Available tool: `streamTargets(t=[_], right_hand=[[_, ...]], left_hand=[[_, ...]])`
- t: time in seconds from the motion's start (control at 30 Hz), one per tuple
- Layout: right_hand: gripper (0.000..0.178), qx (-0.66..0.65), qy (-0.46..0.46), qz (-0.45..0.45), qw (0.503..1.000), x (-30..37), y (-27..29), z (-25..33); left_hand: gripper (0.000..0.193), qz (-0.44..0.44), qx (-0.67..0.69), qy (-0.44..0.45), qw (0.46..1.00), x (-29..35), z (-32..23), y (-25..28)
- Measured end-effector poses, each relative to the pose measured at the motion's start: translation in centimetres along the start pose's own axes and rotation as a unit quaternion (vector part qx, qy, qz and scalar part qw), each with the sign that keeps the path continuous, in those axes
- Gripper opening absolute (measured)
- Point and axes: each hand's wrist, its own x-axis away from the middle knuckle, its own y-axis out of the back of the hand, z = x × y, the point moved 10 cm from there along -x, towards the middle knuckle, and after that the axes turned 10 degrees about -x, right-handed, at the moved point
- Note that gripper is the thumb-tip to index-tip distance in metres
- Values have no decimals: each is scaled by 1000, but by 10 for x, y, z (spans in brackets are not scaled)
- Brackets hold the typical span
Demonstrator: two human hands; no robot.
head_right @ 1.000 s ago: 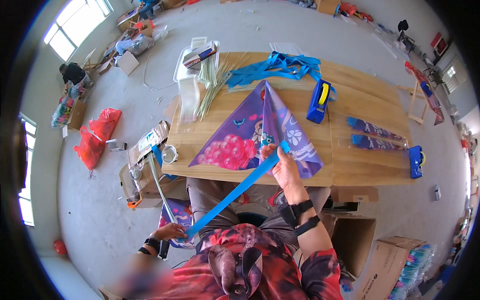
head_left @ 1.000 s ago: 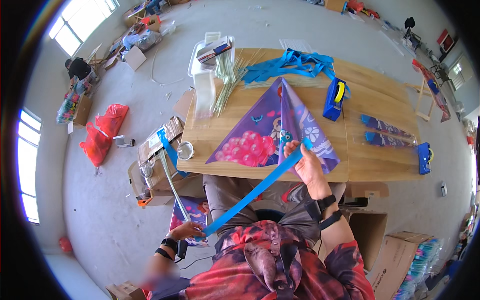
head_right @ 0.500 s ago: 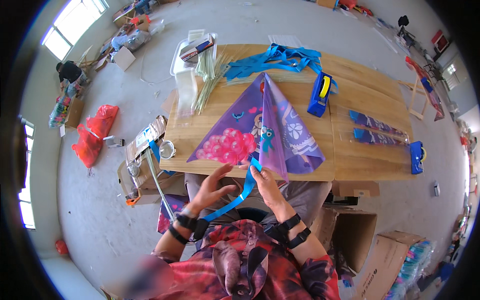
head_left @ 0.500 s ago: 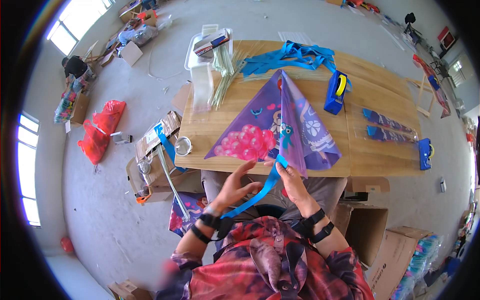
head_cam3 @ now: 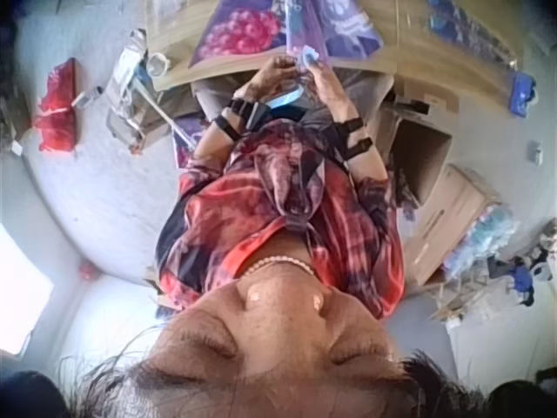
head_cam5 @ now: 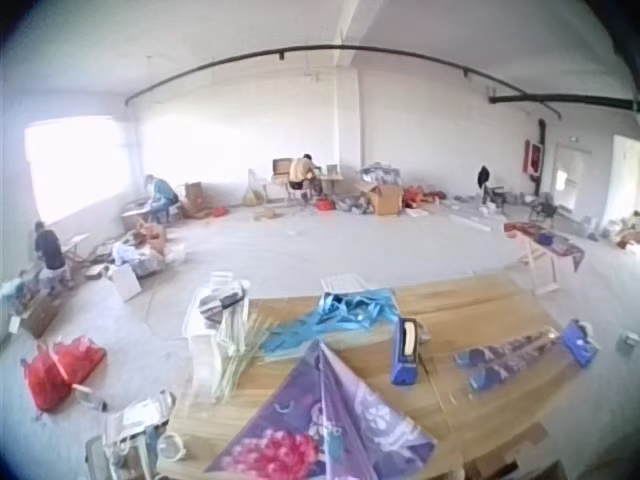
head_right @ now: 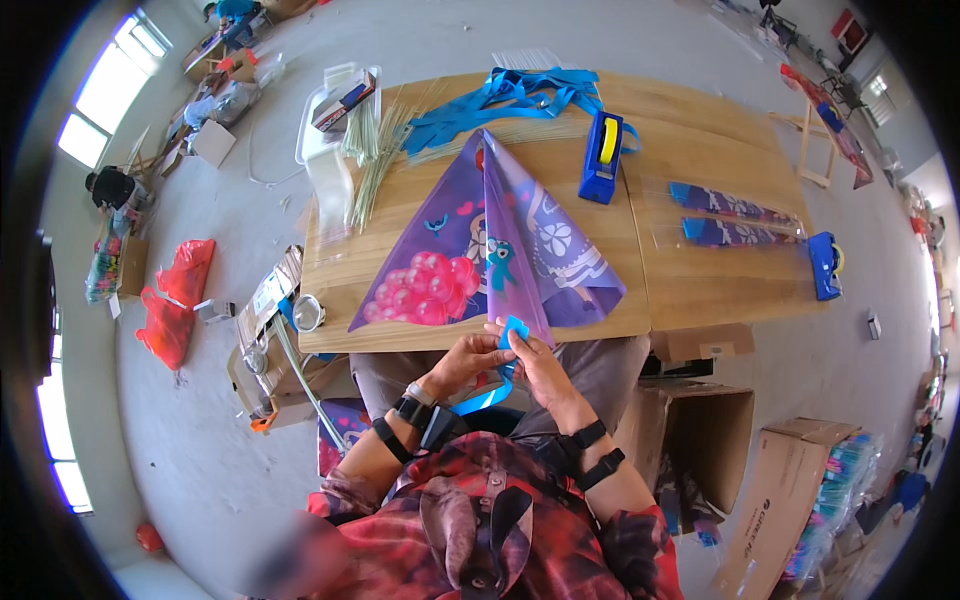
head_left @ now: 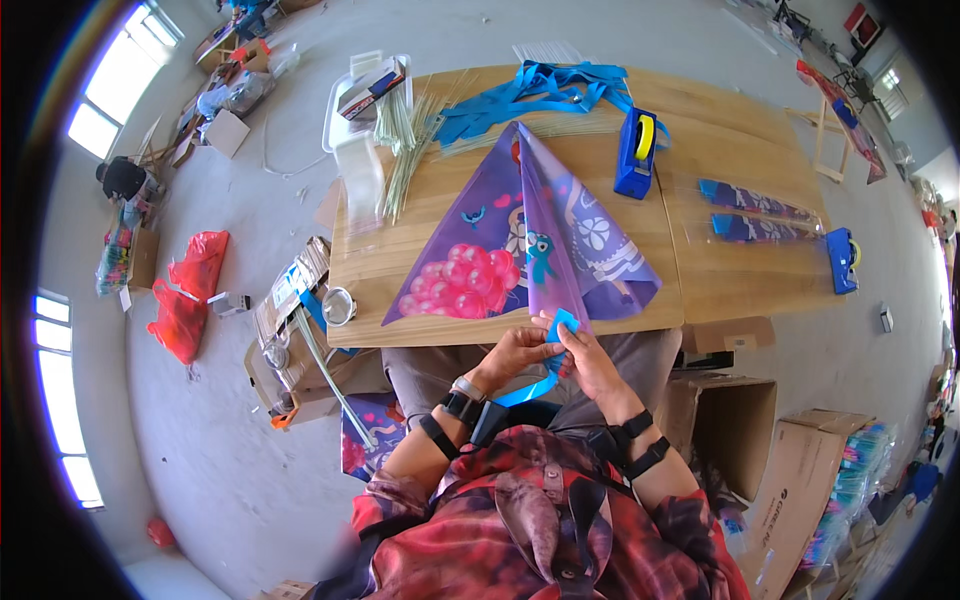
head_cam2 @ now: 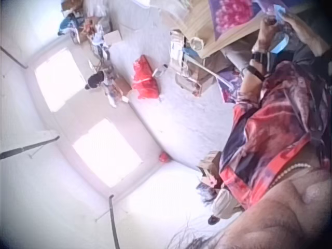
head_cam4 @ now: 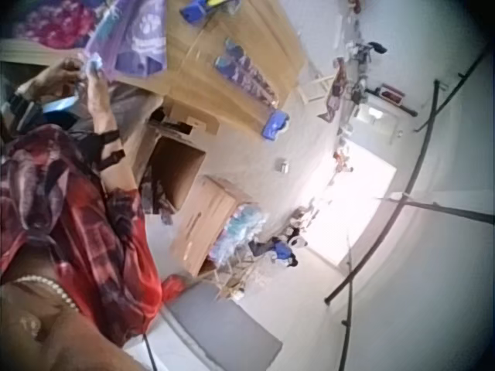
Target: Assembling a cartoon-themed kite by folding and attaching blue ribbons/straps.
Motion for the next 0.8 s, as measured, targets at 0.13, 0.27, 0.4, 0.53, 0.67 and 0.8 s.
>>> streamTargets(t=[0.13, 0.27, 0.4, 0.53, 0.67, 0.8], right_hand=[[57, 20, 0, -11, 1000, -10, 26, -18], [54, 19, 70, 6, 997, -22, 36, -21], [51, 5, 44, -23, 999, -25, 41, -33], [49, -17, 63, -23, 998, -31, 45, -40], [49, -27, 52, -16, 998, -34, 48, -50], [50, -12, 49, -40, 998, -33, 55, -55]], left_hand=[[32, -44, -2, 17, 999, -11, 34, 8], [36, -97, 52, 37, 993, -14, 56, 13], [32, -143, 98, 21, 985, -13, 67, 19], [29, -170, 0, 17, 985, -18, 80, 23], [32, -242, -46, 24, 969, -15, 97, 41], [29, -206, 80, 22, 975, -18, 88, 29]])
